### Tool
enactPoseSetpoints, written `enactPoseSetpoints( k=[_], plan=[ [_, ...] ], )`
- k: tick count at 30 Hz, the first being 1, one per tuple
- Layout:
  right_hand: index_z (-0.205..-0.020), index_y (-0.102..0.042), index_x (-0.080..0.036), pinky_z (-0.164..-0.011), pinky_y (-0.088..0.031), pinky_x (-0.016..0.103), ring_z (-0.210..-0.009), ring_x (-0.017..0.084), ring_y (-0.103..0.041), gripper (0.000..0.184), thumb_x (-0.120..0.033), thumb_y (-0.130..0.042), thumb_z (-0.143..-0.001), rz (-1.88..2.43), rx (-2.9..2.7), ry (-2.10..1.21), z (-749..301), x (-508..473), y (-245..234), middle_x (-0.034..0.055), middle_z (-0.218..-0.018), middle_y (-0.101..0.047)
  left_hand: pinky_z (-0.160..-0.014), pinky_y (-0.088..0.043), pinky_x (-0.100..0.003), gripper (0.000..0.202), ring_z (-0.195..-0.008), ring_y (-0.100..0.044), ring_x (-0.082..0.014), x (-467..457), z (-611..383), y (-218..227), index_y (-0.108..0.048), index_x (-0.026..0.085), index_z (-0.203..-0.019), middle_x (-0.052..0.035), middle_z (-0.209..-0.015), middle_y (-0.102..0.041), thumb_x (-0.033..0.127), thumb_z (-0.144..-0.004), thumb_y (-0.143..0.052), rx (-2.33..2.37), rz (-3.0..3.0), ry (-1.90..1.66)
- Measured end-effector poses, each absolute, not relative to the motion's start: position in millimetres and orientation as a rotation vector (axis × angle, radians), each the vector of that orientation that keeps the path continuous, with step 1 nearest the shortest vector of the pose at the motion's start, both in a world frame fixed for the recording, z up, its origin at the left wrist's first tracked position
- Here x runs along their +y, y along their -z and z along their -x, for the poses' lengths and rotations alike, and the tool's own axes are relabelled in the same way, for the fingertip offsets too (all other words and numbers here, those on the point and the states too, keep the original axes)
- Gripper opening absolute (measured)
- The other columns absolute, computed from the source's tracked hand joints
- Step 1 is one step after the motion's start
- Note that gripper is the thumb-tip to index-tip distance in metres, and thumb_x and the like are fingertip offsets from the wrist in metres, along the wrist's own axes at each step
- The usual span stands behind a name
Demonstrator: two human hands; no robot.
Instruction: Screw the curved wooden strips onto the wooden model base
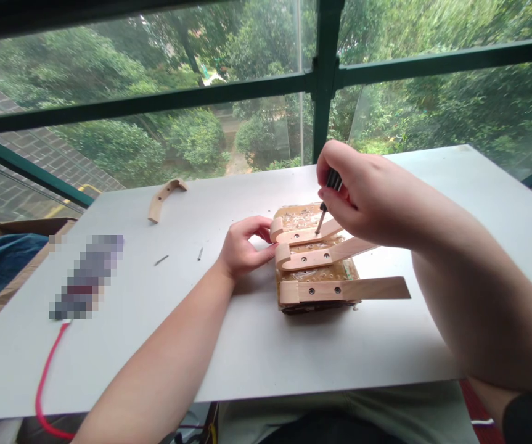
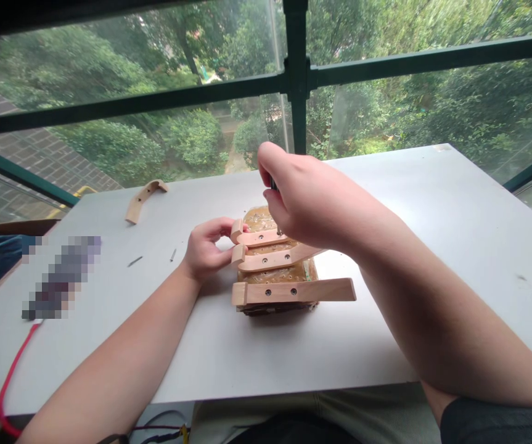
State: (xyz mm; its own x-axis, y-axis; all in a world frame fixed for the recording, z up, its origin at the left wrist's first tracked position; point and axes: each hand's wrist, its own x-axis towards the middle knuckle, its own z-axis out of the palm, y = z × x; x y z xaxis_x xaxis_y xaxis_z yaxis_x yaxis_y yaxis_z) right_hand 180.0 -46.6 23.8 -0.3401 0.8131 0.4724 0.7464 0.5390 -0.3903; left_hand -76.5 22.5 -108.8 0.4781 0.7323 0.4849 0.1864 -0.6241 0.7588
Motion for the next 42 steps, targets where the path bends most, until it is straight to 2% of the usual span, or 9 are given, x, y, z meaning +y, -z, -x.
enactPoseSetpoints(
  k=[5,12,17,22,29,42],
  plan=[
    [-0.099,-0.059,-0.023,-0.062,-0.041,0.033,-0.066,0.019,-0.050,0.013,-0.016,-0.055,-0.089,1.280,-2.157,-0.115,-178.9,-48.0,-25.6,0.0044,-0.077,-0.060,-0.077,-0.058,-0.030,0.033,-0.084,-0.070,-0.0198,23.7,77.3,109.6,-0.072,0.015,-0.099,-0.0102,-0.096,-0.076,0.029,-0.071,-0.082,0.744,-2.102,-1.101],
    [-0.103,-0.060,-0.023,-0.059,-0.038,0.032,-0.065,0.018,-0.052,0.013,-0.021,-0.055,-0.091,1.286,-2.170,-0.134,-179.6,-49.3,-27.8,0.0044,-0.081,-0.065,-0.075,-0.058,-0.028,0.035,-0.081,-0.069,-0.0175,26.6,78.3,113.5,-0.072,0.015,-0.101,-0.0088,-0.095,-0.075,0.026,-0.070,-0.084,0.695,-2.126,-1.116],
    [-0.101,-0.061,-0.023,-0.060,-0.037,0.029,-0.066,0.016,-0.056,0.013,-0.022,-0.060,-0.088,1.284,-2.177,-0.142,-178.2,-45.9,-26.6,0.0010,-0.080,-0.066,-0.073,-0.057,-0.027,0.034,-0.080,-0.068,-0.0161,26.5,77.5,112.7,-0.071,0.015,-0.101,-0.0074,-0.094,-0.074,0.025,-0.071,-0.083,0.684,-2.130,-1.111],
    [-0.103,-0.062,-0.023,-0.061,-0.038,0.029,-0.069,0.016,-0.057,0.018,-0.018,-0.061,-0.085,1.277,-2.162,-0.208,-177.5,-44.1,-26.0,0.0004,-0.080,-0.066,-0.073,-0.057,-0.027,0.033,-0.079,-0.068,-0.0159,26.4,77.6,112.0,-0.071,0.015,-0.100,-0.0073,-0.093,-0.074,0.025,-0.071,-0.083,0.682,-2.121,-1.108],
    [-0.111,-0.057,-0.023,-0.061,-0.041,0.030,-0.072,0.017,-0.058,0.033,-0.009,-0.054,-0.082,1.283,-2.173,-0.305,-181.1,-46.9,-26.9,0.0031,-0.089,-0.068,-0.073,-0.057,-0.027,0.032,-0.081,-0.069,-0.0168,26.5,77.6,112.5,-0.071,0.015,-0.099,-0.0080,-0.095,-0.074,0.025,-0.071,-0.083,0.680,-2.117,-1.111],
    [-0.108,-0.057,-0.023,-0.062,-0.041,0.030,-0.072,0.018,-0.059,0.022,-0.016,-0.058,-0.087,1.334,-2.197,-0.267,-182.5,-49.7,-30.0,0.0026,-0.086,-0.066,-0.072,-0.057,-0.028,0.033,-0.080,-0.068,-0.0169,26.6,78.2,113.0,-0.071,0.015,-0.100,-0.0081,-0.093,-0.074,0.026,-0.071,-0.083,0.702,-2.132,-1.108]
  ],
)
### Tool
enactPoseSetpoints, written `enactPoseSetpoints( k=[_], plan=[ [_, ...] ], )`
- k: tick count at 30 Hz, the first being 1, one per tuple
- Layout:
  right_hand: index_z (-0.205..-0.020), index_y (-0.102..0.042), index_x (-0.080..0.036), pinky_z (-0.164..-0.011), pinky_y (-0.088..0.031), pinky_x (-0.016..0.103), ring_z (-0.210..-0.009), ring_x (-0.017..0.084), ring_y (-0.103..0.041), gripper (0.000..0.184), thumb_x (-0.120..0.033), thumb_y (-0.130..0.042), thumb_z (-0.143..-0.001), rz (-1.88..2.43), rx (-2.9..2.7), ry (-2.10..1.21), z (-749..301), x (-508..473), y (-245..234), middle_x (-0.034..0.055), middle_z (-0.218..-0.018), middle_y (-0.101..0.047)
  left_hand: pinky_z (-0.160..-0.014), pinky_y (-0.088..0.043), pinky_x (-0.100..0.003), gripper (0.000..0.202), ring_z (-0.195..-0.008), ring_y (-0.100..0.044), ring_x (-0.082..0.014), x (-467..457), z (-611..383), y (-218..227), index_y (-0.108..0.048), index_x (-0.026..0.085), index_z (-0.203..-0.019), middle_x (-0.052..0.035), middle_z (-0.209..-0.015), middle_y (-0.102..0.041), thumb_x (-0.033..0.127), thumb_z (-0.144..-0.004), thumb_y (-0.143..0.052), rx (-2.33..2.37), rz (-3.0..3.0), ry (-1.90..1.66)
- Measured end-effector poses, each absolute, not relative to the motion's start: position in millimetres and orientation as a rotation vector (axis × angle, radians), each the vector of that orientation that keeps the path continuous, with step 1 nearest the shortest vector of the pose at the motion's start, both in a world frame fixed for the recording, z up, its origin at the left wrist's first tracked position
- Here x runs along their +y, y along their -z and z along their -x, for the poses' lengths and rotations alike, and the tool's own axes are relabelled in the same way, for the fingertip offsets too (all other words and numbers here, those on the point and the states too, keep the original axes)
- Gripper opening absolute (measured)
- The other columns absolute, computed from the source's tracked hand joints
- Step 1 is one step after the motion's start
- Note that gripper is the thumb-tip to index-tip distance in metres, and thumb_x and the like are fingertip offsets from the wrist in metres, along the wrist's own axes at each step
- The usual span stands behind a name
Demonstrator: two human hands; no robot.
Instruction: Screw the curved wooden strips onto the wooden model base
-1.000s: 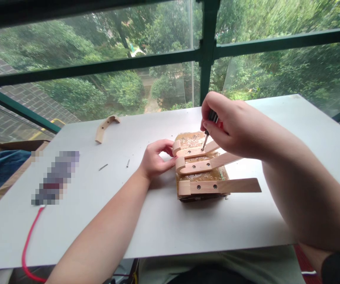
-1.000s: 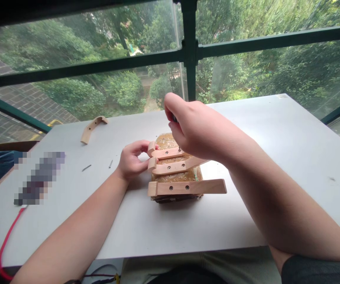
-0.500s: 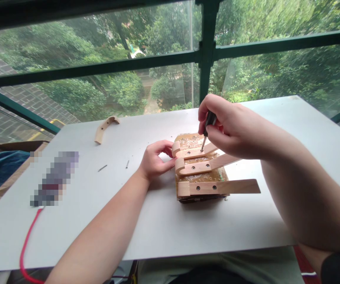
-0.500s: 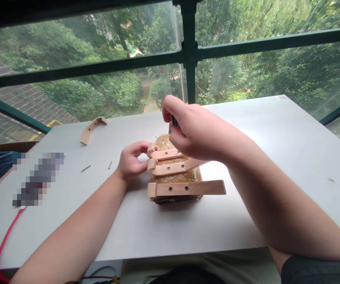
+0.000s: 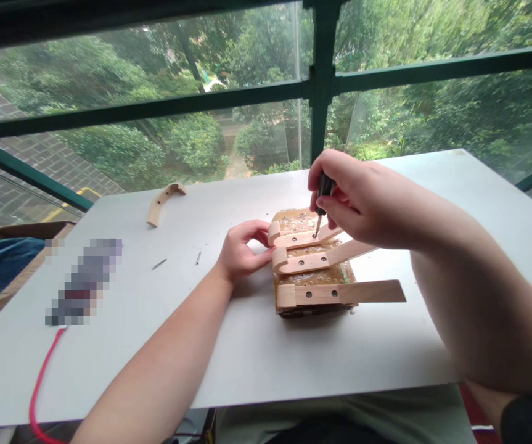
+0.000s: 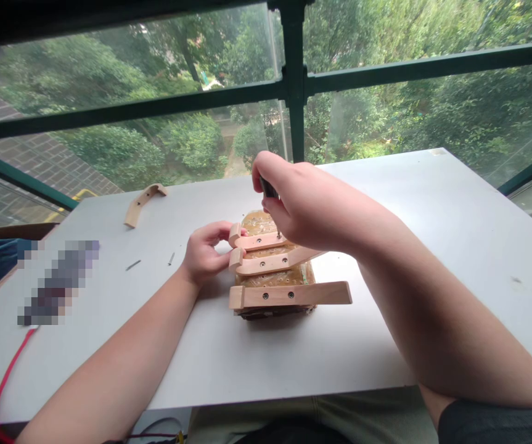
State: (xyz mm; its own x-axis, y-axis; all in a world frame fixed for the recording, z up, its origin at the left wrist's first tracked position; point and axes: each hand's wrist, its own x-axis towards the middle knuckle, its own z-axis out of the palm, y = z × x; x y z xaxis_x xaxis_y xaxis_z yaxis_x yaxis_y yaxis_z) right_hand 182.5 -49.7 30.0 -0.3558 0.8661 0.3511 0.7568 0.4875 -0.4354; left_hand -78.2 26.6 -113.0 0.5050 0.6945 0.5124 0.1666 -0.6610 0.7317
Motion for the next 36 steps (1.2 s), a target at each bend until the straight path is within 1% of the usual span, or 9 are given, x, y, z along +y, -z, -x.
enactPoseSetpoints(
  k=[5,10,14,18,23,26,28,32,36],
  plan=[
    [-0.104,-0.058,-0.024,-0.063,-0.041,0.031,-0.071,0.018,-0.058,0.017,-0.021,-0.061,-0.087,1.340,-2.184,-0.216,-182,-48,-28,0.0017,-0.083,-0.065,-0.073,-0.057,-0.029,0.033,-0.080,-0.069,-0.0173,26,77,113,-0.071,0.016,-0.099,-0.0081,-0.093,-0.074,0.027,-0.071,-0.083,0.713,-2.123,-1.117],
    [-0.099,-0.056,-0.025,-0.063,-0.041,0.031,-0.070,0.018,-0.057,0.014,-0.027,-0.064,-0.088,1.350,-2.174,-0.192,-180,-44,-26,-0.0009,-0.074,-0.060,-0.072,-0.057,-0.028,0.033,-0.079,-0.068,-0.0168,25,77,113,-0.071,0.016,-0.099,-0.0079,-0.092,-0.074,0.028,-0.071,-0.083,0.710,-2.121,-1.113],
    [-0.090,-0.054,-0.024,-0.061,-0.037,0.030,-0.066,0.016,-0.054,0.014,-0.031,-0.066,-0.087,1.356,-2.153,-0.197,-177,-43,-25,-0.0021,-0.068,-0.054,-0.072,-0.057,-0.028,0.033,-0.078,-0.068,-0.0165,26,78,113,-0.072,0.016,-0.099,-0.0075,-0.091,-0.074,0.027,-0.071,-0.083,0.706,-2.124,-1.110],
    [-0.084,-0.051,-0.023,-0.060,-0.036,0.030,-0.068,0.015,-0.052,0.018,-0.034,-0.065,-0.088,1.323,-2.095,-0.236,-174,-43,-22,-0.0009,-0.072,-0.057,-0.072,-0.058,-0.029,0.034,-0.078,-0.068,-0.0171,25,77,112,-0.072,0.016,-0.099,-0.0078,-0.092,-0.074,0.029,-0.070,-0.084,0.714,-2.129,-1.106],
    [-0.082,-0.052,-0.023,-0.060,-0.037,0.031,-0.069,0.016,-0.052,0.016,-0.032,-0.064,-0.089,1.322,-2.074,-0.221,-175,-41,-22,-0.0001,-0.071,-0.056,-0.072,-0.059,-0.029,0.033,-0.079,-0.069,-0.0176,25,77,111,-0.071,0.015,-0.099,-0.0091,-0.093,-0.075,0.032,-0.072,-0.083,0.721,-2.124,-1.108],
    [-0.086,-0.055,-0.023,-0.061,-0.039,0.032,-0.067,0.016,-0.052,0.012,-0.030,-0.065,-0.088,1.327,-2.077,-0.216,-176,-40,-22,0.0004,-0.072,-0.059,-0.072,-0.059,-0.029,0.032,-0.079,-0.069,-0.0175,25,77,112,-0.071,0.015,-0.098,-0.0093,-0.093,-0.075,0.032,-0.073,-0.082,0.723,-2.134,-1.109],
    [-0.095,-0.059,-0.023,-0.064,-0.041,0.033,-0.069,0.017,-0.054,0.009,-0.027,-0.064,-0.088,1.330,-2.051,-0.224,-176,-40,-21,0.0009,-0.076,-0.061,-0.072,-0.059,-0.029,0.032,-0.079,-0.069,-0.0176,25,77,112,-0.071,0.015,-0.098,-0.0093,-0.093,-0.075,0.032,-0.073,-0.082,0.726,-2.141,-1.113],
    [-0.113,-0.059,-0.025,-0.067,-0.043,0.032,-0.073,0.018,-0.057,0.024,-0.021,-0.059,-0.089,1.302,-2.018,-0.264,-174,-40,-19,0.0005,-0.080,-0.063,-0.073,-0.058,-0.029,0.033,-0.080,-0.069,-0.0175,26,78,113,-0.071,0.015,-0.099,-0.0094,-0.094,-0.075,0.030,-0.072,-0.083,0.722,-2.141,-1.112],
    [-0.105,-0.061,-0.024,-0.066,-0.043,0.030,-0.074,0.017,-0.058,0.018,-0.019,-0.057,-0.089,1.251,-2.068,-0.339,-172,-41,-19,-0.0003,-0.079,-0.064,-0.074,-0.060,-0.030,0.034,-0.079,-0.070,-0.0176,25,77,113,-0.071,0.015,-0.099,-0.0085,-0.092,-0.075,0.031,-0.072,-0.083,0.723,-2.123,-1.104]
  ],
)
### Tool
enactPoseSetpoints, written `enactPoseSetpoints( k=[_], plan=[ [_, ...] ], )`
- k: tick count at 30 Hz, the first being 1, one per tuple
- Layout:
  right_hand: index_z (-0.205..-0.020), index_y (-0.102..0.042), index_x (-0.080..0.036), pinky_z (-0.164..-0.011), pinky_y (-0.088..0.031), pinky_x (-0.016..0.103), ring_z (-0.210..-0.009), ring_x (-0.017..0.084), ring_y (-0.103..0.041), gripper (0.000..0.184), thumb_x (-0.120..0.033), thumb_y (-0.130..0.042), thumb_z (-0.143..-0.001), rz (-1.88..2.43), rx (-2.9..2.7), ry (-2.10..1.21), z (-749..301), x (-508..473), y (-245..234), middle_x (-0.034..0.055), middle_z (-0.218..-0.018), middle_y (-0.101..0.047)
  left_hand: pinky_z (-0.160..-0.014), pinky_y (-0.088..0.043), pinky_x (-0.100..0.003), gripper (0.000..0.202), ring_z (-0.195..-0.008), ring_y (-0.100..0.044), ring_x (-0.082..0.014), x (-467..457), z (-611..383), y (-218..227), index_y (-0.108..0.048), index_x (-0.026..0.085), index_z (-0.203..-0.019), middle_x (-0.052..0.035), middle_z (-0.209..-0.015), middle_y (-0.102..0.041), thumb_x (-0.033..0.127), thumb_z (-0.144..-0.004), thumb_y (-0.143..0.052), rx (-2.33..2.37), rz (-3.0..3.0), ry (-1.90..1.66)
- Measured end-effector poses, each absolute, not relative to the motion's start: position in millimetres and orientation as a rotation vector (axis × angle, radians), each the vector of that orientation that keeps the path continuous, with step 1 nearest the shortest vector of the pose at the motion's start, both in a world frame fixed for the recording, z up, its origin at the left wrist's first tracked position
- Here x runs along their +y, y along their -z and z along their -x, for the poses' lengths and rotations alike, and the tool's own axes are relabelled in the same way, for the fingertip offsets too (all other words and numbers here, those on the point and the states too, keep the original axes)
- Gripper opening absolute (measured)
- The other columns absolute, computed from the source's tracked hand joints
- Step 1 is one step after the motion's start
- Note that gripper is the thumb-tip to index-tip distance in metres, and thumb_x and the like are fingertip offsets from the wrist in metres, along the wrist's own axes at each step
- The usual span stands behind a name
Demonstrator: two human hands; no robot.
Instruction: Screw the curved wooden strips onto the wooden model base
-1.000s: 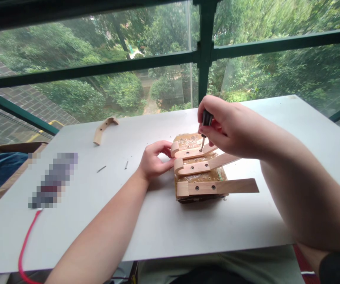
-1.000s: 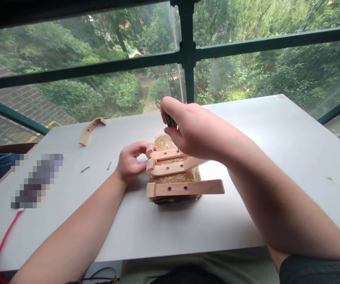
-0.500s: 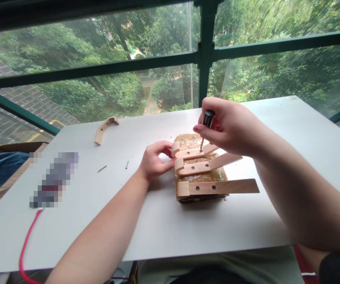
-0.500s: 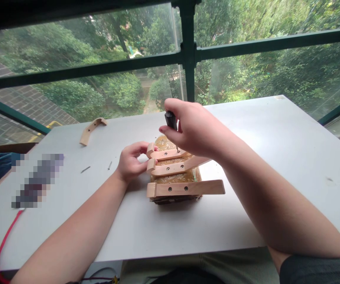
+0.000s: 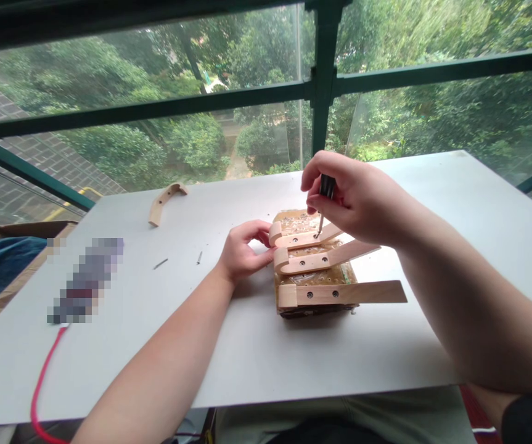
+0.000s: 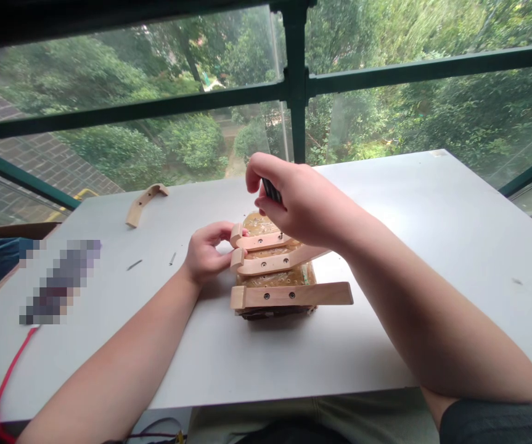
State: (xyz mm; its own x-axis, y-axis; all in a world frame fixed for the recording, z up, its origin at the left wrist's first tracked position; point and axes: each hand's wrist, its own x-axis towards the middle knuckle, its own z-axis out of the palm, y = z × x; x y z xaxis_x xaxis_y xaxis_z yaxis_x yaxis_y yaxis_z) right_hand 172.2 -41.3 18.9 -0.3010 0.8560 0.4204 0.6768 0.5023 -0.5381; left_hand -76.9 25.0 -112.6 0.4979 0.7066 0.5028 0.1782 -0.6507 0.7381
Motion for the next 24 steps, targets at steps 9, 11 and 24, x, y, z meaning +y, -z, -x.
enactPoseSetpoints(
  k=[9,11,24],
  plan=[
    [-0.104,-0.059,-0.024,-0.065,-0.044,0.032,-0.072,0.017,-0.059,0.029,-0.008,-0.051,-0.081,1.235,-2.100,-0.445,-179,-44,-27,0.0023,-0.084,-0.067,-0.073,-0.059,-0.029,0.032,-0.082,-0.070,-0.0182,24,76,111,-0.071,0.016,-0.098,-0.0089,-0.094,-0.075,0.031,-0.072,-0.083,0.721,-2.129,-1.109],
    [-0.106,-0.058,-0.023,-0.065,-0.045,0.032,-0.072,0.017,-0.059,0.032,-0.007,-0.051,-0.080,1.234,-2.096,-0.461,-180,-45,-28,0.0025,-0.085,-0.069,-0.073,-0.059,-0.030,0.033,-0.081,-0.070,-0.0182,24,76,111,-0.071,0.016,-0.099,-0.0091,-0.094,-0.075,0.032,-0.072,-0.083,0.724,-2.130,-1.112],
    [-0.104,-0.055,-0.024,-0.063,-0.045,0.031,-0.073,0.017,-0.064,0.018,-0.013,-0.053,-0.089,1.265,-2.091,-0.452,-182,-44,-27,0.0023,-0.088,-0.072,-0.072,-0.059,-0.029,0.033,-0.080,-0.069,-0.0176,24,76,111,-0.072,0.016,-0.098,-0.0089,-0.093,-0.075,0.033,-0.072,-0.083,0.731,-2.107,-1.110]
  ],
)
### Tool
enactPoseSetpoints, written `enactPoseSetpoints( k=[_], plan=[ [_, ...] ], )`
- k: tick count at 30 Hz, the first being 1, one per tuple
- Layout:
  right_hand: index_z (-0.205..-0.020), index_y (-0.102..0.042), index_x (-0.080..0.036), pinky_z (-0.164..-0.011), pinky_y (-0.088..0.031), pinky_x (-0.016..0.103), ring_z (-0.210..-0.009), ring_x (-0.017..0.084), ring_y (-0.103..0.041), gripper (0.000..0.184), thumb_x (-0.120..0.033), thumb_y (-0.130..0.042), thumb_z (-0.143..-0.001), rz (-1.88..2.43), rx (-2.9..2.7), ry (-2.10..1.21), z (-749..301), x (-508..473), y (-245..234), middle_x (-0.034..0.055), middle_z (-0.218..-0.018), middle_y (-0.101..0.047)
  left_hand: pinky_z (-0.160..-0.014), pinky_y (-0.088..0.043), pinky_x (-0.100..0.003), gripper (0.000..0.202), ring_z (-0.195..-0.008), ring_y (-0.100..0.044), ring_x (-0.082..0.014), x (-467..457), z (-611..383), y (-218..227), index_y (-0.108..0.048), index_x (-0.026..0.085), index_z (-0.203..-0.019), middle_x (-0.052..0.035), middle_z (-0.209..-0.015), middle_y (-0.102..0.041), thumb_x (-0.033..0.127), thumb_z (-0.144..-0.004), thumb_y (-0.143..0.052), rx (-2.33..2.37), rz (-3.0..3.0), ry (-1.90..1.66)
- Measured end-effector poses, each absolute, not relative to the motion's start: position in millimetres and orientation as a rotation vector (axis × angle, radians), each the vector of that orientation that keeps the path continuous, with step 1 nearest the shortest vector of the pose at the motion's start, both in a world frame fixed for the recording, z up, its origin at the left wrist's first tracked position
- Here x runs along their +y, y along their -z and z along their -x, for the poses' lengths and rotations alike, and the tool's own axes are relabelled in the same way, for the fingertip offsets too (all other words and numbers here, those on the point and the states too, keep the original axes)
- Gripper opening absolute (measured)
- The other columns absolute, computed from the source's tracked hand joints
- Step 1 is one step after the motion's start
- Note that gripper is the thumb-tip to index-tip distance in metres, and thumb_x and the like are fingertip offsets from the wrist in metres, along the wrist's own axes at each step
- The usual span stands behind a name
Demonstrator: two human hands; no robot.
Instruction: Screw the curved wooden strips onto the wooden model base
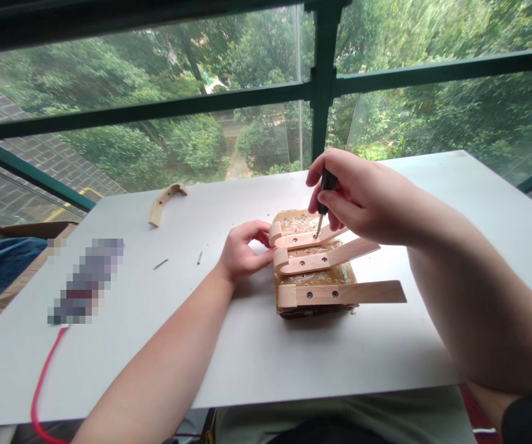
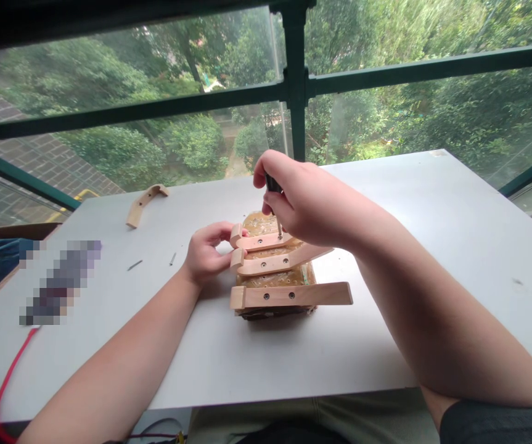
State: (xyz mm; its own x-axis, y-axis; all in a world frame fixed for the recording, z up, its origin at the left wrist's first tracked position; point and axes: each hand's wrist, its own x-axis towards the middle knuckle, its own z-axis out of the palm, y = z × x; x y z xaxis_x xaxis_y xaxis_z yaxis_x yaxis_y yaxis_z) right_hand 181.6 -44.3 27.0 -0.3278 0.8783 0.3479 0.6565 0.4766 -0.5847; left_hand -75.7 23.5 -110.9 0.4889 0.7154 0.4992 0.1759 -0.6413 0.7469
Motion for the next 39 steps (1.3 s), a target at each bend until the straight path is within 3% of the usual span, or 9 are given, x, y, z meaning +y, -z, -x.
enactPoseSetpoints(
  k=[4,16,26,39],
  plan=[
    [-0.092,-0.056,-0.023,-0.056,-0.046,0.030,-0.061,0.014,-0.063,0.005,-0.022,-0.060,-0.090,1.255,-2.049,-0.502,-182,-41,-24,0.0007,-0.080,-0.071,-0.071,-0.059,-0.029,0.033,-0.078,-0.068,-0.0171,24,76,110,-0.072,0.015,-0.097,-0.0088,-0.092,-0.074,0.033,-0.072,-0.083,0.716,-2.097,-1.120],
    [-0.091,-0.055,-0.024,-0.055,-0.046,0.030,-0.061,0.016,-0.064,0.009,-0.030,-0.062,-0.093,1.257,-2.019,-0.522,-178,-41,-21,0.0003,-0.077,-0.070,-0.073,-0.059,-0.029,0.032,-0.078,-0.068,-0.0169,24,75,110,-0.071,0.016,-0.098,-0.0081,-0.092,-0.074,0.032,-0.073,-0.083,0.711,-2.106,-1.099],
    [-0.089,-0.051,-0.024,-0.062,-0.048,0.033,-0.070,0.019,-0.066,0.011,-0.026,-0.061,-0.092,1.219,-2.013,-0.476,-173,-39,-18,0.0003,-0.076,-0.070,-0.073,-0.060,-0.029,0.033,-0.077,-0.070,-0.0169,25,76,114,-0.071,0.016,-0.099,-0.0078,-0.091,-0.075,0.032,-0.073,-0.083,0.719,-2.107,-1.119],
    [-0.092,-0.053,-0.022,-0.063,-0.043,0.031,-0.071,0.017,-0.058,0.007,-0.018,-0.057,-0.089,1.138,-2.138,-0.400,-171,-41,-18,0.0035,-0.085,-0.067,-0.074,-0.059,-0.029,0.034,-0.082,-0.071,-0.0181,23,76,112,-0.070,0.015,-0.099,-0.0083,-0.094,-0.075,0.032,-0.073,-0.083,0.739,-2.129,-1.116]
  ],
)
